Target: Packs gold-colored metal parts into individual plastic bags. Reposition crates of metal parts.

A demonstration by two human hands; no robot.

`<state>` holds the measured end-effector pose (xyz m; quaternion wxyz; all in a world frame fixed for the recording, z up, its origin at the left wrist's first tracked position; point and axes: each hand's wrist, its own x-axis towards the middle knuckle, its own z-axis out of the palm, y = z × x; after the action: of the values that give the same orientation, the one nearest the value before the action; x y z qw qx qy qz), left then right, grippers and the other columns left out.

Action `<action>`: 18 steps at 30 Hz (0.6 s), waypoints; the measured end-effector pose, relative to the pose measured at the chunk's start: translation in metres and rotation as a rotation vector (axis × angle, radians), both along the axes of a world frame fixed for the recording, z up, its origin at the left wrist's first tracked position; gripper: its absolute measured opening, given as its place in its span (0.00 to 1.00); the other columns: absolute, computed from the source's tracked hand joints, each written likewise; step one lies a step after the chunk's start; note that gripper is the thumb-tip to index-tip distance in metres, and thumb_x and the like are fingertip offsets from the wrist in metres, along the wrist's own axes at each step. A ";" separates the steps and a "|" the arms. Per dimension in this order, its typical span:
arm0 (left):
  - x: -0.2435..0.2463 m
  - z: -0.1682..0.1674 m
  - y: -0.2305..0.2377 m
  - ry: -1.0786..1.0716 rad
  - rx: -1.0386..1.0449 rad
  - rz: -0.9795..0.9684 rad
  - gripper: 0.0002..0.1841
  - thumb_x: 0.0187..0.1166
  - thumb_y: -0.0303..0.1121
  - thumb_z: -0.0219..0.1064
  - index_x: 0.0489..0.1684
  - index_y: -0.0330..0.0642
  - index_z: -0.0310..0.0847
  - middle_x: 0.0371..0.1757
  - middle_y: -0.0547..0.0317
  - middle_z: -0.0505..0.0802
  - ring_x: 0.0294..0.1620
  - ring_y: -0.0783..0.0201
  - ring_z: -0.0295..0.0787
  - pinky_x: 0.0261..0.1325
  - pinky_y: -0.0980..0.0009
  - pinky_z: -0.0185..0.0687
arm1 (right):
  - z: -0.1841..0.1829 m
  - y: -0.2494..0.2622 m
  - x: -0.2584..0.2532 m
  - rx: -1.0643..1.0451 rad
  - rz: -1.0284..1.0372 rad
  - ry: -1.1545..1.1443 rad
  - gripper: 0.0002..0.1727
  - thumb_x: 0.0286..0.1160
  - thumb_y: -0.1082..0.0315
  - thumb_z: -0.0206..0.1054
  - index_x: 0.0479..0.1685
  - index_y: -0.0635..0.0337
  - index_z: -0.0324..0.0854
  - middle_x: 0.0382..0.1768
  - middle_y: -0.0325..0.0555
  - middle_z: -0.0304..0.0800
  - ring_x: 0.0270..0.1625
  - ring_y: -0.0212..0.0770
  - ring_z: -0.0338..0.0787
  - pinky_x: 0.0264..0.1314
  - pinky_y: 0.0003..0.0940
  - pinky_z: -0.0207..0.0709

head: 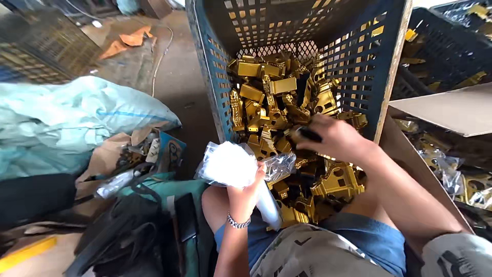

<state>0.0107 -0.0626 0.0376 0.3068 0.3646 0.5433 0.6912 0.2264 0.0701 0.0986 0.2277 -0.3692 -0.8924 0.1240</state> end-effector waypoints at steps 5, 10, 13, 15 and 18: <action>0.018 0.006 0.006 -0.240 -0.057 -0.064 0.17 0.61 0.18 0.74 0.48 0.32 0.78 0.33 0.59 0.93 0.33 0.69 0.92 0.42 0.71 0.93 | -0.004 -0.044 0.014 -0.642 0.168 1.130 0.20 0.80 0.46 0.68 0.68 0.35 0.82 0.60 0.25 0.91 0.62 0.27 0.89 0.67 0.34 0.84; 0.037 0.024 0.005 -0.521 -0.196 -0.165 0.09 0.71 0.16 0.61 0.45 0.34 0.77 0.28 0.57 0.91 0.27 0.68 0.90 0.34 0.72 0.91 | -0.044 -0.069 -0.025 -0.863 0.104 1.180 0.09 0.80 0.66 0.68 0.54 0.50 0.84 0.47 0.32 0.95 0.52 0.32 0.93 0.62 0.37 0.88; 0.021 0.036 0.004 -0.593 -0.184 -0.166 0.18 0.84 0.21 0.43 0.34 0.41 0.81 0.24 0.65 0.92 0.26 0.76 0.89 0.34 0.79 0.88 | -0.058 -0.073 -0.020 -0.435 0.225 0.903 0.18 0.72 0.68 0.75 0.59 0.68 0.85 0.57 0.43 0.95 0.61 0.31 0.92 0.69 0.31 0.86; -0.006 0.031 0.006 -0.617 -0.063 -0.268 0.24 0.89 0.27 0.37 0.34 0.44 0.84 0.22 0.68 0.89 0.24 0.80 0.86 0.32 0.83 0.85 | -0.068 -0.071 -0.010 -0.186 0.204 0.698 0.22 0.72 0.64 0.75 0.57 0.75 0.84 0.57 0.55 0.94 0.63 0.34 0.92 0.70 0.29 0.84; -0.030 0.034 0.006 -0.620 0.058 -0.371 0.22 0.87 0.30 0.37 0.39 0.47 0.84 0.25 0.67 0.89 0.28 0.76 0.88 0.39 0.79 0.87 | -0.075 -0.069 0.007 -0.272 -0.174 0.850 0.18 0.77 0.65 0.70 0.53 0.73 0.83 0.49 0.44 0.95 0.52 0.28 0.94 0.60 0.28 0.89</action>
<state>-0.0192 -0.0564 0.0717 0.5668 0.2386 0.3291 0.7166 0.2329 0.0008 0.0232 0.5329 -0.3859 -0.6610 0.3608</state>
